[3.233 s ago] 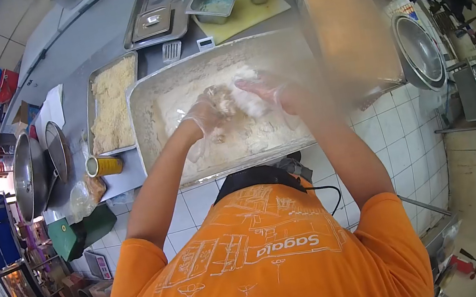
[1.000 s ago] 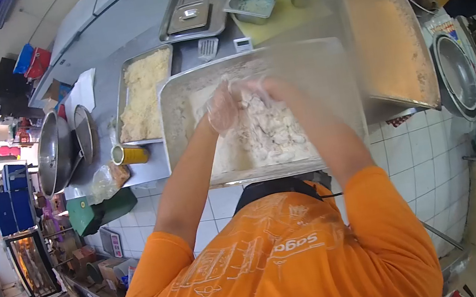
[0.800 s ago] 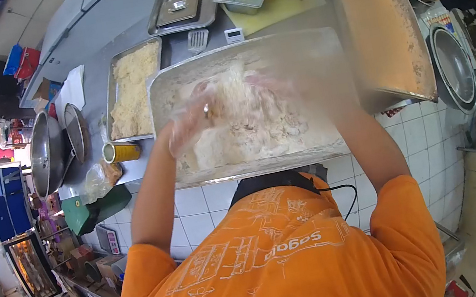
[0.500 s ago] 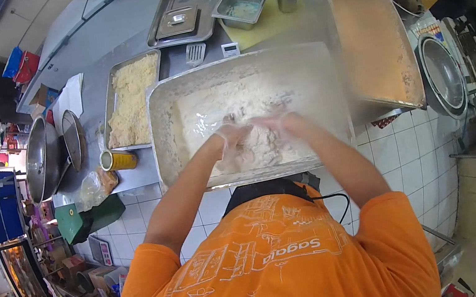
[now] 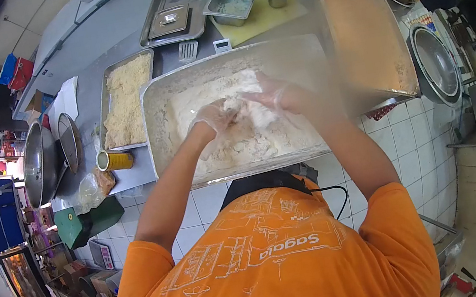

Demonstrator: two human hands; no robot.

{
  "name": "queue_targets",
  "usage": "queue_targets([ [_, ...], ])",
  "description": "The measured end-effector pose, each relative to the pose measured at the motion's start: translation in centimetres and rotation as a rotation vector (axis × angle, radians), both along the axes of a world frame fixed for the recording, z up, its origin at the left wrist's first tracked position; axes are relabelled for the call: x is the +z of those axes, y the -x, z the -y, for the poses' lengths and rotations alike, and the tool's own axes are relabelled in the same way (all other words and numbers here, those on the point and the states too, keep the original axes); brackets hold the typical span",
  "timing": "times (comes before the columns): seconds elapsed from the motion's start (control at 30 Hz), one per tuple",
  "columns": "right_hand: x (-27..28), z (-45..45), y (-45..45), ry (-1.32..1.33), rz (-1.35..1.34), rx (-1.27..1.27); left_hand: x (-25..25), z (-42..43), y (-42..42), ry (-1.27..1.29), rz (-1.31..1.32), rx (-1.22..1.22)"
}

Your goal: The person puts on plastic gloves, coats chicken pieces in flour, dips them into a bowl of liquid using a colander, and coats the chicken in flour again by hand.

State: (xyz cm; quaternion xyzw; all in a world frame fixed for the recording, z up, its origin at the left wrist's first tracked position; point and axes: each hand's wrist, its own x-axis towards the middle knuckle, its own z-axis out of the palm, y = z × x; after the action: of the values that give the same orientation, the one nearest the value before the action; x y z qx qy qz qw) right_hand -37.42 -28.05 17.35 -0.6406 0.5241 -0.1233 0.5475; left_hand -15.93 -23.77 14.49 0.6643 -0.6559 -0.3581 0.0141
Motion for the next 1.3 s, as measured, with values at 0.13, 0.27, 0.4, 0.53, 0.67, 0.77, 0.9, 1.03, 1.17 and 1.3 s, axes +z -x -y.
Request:
queue_targets([
  [0.13,4.3,1.5,0.2,0.071,-0.308,0.109,-2.9,1.0,0.2,0.043,0.407,-0.794],
  [0.27,-5.0,5.9,5.4,-0.086,-0.204,0.032,2.0,1.3,-2.7,-0.146,0.110,-0.156],
  [0.4,-6.8,3.1,1.3,-0.815,0.020,-0.166,-7.7,4.4,-4.2,-0.157,0.220,-0.636],
  [0.53,-9.8,2.1,-5.2,-0.699,0.016,-0.041,-6.7,2.9,-0.9,-0.278,-0.235,0.036],
  [0.67,-3.6,1.8,-2.8,-0.648,0.286,-0.010,2.2,1.2,-0.7,-0.157,-0.526,0.269],
  [0.77,-2.0,2.4,-0.2,-0.298,0.232,0.363,5.3,-0.6,-0.4,0.085,-0.301,0.136],
  [0.9,4.0,2.1,1.6,-0.186,-0.048,0.368,6.9,-2.3,-2.0,0.329,-0.044,-0.233],
  [1.03,-2.2,3.3,6.1,0.194,-0.520,0.304,5.2,-2.1,-4.8,-0.269,-0.150,-0.128],
  [1.17,-6.9,2.7,6.1,-0.074,-0.853,0.277,-0.7,-3.0,-5.0,-0.687,-0.285,0.165],
  [1.3,-6.0,-1.3,0.0,-0.268,-0.318,0.048,-6.3,-2.6,-1.6,-0.767,-0.743,0.420],
])
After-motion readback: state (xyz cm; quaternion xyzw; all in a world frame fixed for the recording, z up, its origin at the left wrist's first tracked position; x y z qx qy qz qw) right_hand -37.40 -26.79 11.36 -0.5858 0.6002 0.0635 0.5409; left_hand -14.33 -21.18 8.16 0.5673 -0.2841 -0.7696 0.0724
